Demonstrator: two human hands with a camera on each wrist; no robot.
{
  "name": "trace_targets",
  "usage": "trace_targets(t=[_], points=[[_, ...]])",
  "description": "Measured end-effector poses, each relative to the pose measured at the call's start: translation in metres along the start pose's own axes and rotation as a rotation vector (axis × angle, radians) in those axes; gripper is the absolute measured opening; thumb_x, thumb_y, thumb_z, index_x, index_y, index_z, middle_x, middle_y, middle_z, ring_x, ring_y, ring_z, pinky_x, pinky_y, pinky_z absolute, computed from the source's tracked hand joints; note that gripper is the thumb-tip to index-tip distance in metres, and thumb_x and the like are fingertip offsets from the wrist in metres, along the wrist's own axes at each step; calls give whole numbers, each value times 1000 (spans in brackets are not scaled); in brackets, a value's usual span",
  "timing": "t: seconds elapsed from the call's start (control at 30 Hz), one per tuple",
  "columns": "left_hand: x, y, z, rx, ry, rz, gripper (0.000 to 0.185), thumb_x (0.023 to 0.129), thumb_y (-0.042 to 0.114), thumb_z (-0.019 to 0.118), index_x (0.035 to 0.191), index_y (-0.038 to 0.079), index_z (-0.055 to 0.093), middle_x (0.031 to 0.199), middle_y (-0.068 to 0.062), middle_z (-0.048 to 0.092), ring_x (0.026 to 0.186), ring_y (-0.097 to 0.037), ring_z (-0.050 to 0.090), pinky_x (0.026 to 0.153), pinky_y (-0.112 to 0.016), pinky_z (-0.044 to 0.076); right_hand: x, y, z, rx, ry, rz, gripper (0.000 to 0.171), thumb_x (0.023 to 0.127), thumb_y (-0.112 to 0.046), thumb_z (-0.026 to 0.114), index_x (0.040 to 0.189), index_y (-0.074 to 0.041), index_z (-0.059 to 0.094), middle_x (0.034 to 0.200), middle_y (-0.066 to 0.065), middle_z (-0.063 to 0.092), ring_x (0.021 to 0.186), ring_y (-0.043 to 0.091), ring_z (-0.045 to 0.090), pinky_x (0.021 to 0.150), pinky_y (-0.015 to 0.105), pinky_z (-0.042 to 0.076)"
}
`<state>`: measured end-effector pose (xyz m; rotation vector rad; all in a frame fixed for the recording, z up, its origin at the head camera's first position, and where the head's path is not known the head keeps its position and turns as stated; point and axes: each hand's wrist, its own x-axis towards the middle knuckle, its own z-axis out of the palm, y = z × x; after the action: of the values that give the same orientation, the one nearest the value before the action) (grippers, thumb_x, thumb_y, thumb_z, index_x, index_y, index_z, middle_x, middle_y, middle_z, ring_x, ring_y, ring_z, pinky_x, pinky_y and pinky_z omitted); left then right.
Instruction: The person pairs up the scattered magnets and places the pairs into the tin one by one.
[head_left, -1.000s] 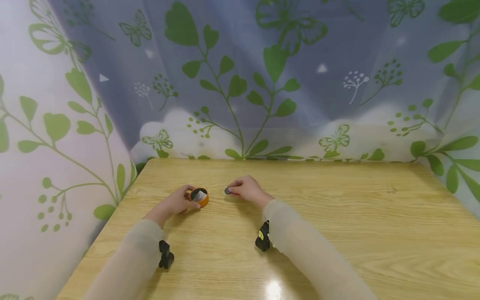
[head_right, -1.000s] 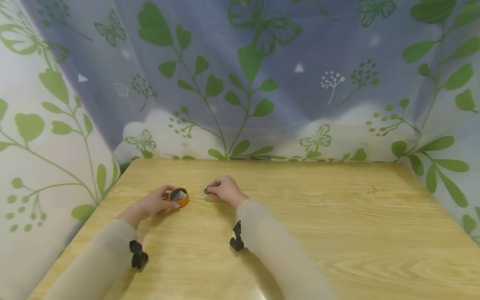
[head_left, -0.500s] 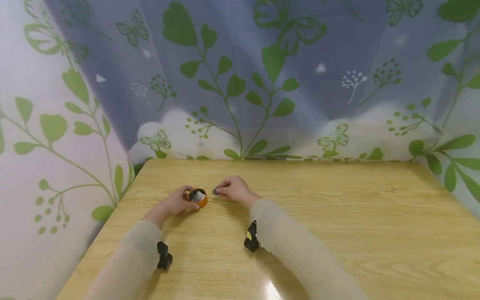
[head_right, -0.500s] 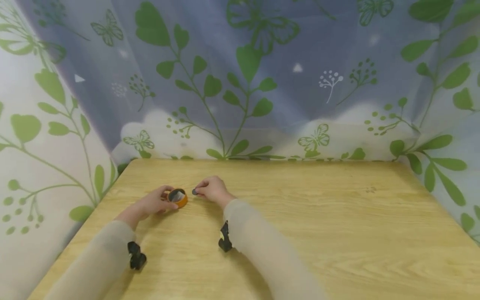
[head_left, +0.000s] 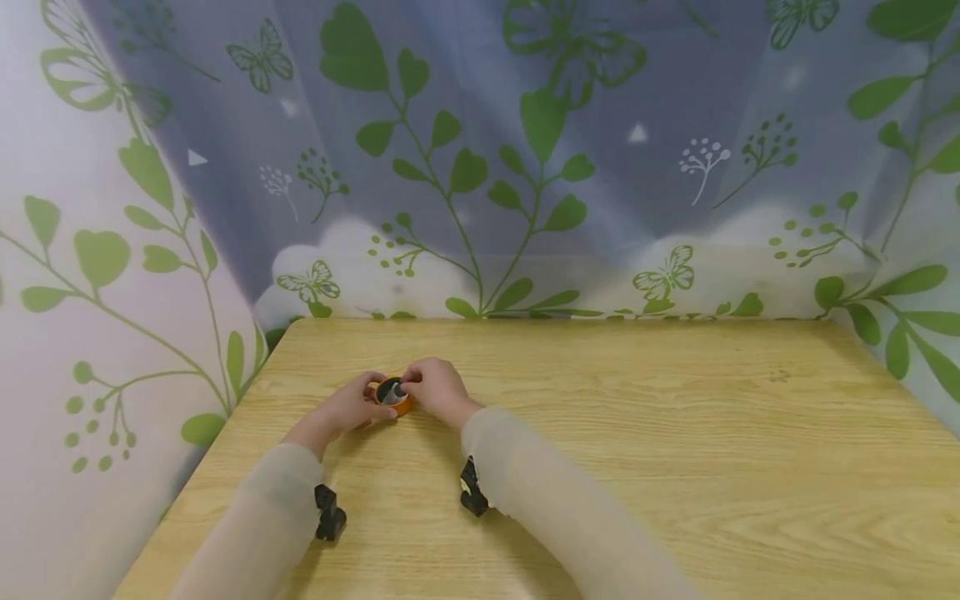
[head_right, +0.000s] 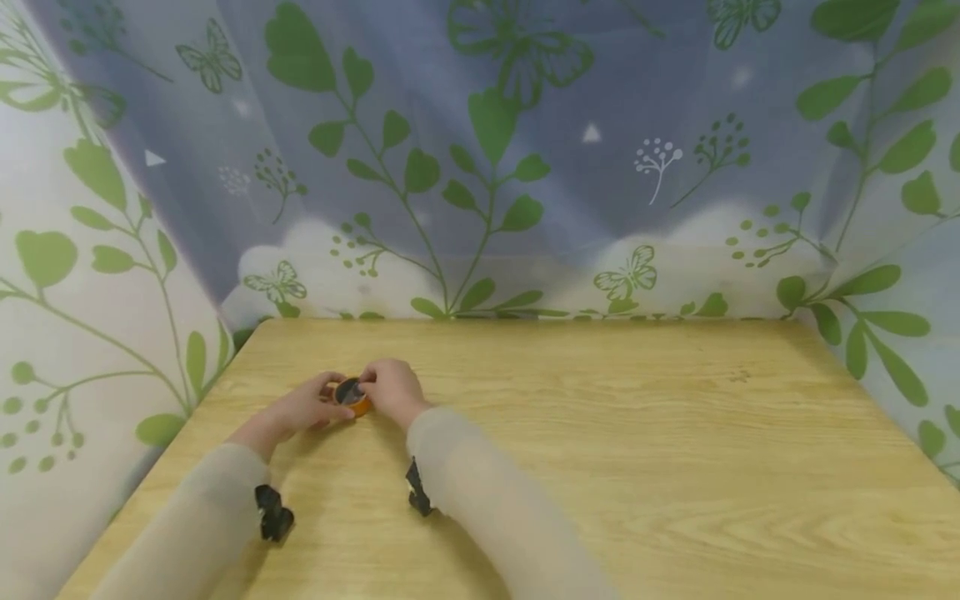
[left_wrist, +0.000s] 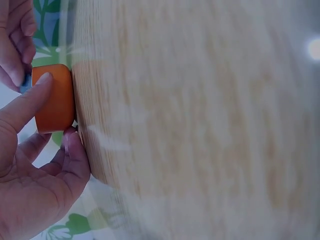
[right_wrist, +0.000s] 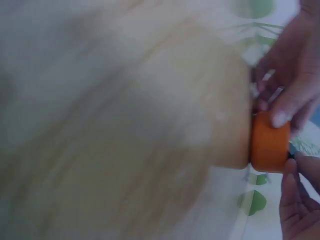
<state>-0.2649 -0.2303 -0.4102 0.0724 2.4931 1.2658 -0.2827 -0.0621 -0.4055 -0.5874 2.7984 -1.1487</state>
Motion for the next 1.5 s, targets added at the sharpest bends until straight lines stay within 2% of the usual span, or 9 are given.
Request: trace_targets(t=[0.13,0.33,0.5,0.7,0.87,1.07,1.23,1.37,1.5], points=[[-2,1,-1,-1,-7,-4,60,86,13,68,134,1,35,119,-24,49,94,-26,51,71,-32,43,1,-8,5,-218,-41,-41,9,89,-21,64,90,-15,71,93,-4,67,87,12,61,71,24,48],[-4,2,0,-5,-10,-9,61,85,13,69,134,0,35,117,-23,50,94,-26,51,72,-33,43,2,-14,9,-381,-80,-61,9,90,-23,63,90,-18,71,93,-6,67,86,11,61,70,26,49],[-4,2,0,-9,-12,-8,60,86,13,68,134,1,35,121,-24,48,102,-29,51,78,-37,44,4,-17,10,-416,-97,-72,14,92,-21,60,97,-16,72,97,-3,67,89,12,62,73,26,50],[1,3,6,-13,-23,12,61,84,10,69,133,-2,34,119,-26,49,98,-28,52,74,-36,45,-1,-8,-2,-350,-106,-124,20,95,-16,56,106,-10,71,105,1,67,98,15,61,82,26,48],[1,7,5,44,-8,34,57,83,8,70,128,-6,36,114,-28,51,93,-29,53,70,-35,46,-13,8,-30,-301,-140,-173,21,94,-15,56,109,-6,68,106,5,66,98,17,60,85,28,46],[0,9,1,169,25,28,58,83,9,70,127,-7,36,110,-28,52,85,-28,55,67,-35,47,-40,43,-75,-228,-206,-101,31,93,-19,58,119,-1,61,114,11,62,102,23,59,88,34,45],[-2,18,4,310,60,45,68,84,17,70,134,-10,31,120,-33,46,100,-39,53,84,-46,44,-76,81,-122,-259,-219,-24,46,94,-23,57,130,4,49,129,21,50,114,33,51,94,44,41],[-5,33,20,479,127,121,85,85,33,68,143,-6,21,136,-36,31,121,-49,35,96,-56,33,-109,111,-153,-353,-210,44,64,92,-27,60,139,7,34,139,30,33,125,44,36,99,52,33],[-10,58,51,622,132,244,89,85,44,65,146,-2,20,143,-33,23,129,-50,25,98,-61,27,-141,131,-174,-419,-197,87,82,87,-32,66,143,8,22,144,35,19,129,51,23,100,60,25]])
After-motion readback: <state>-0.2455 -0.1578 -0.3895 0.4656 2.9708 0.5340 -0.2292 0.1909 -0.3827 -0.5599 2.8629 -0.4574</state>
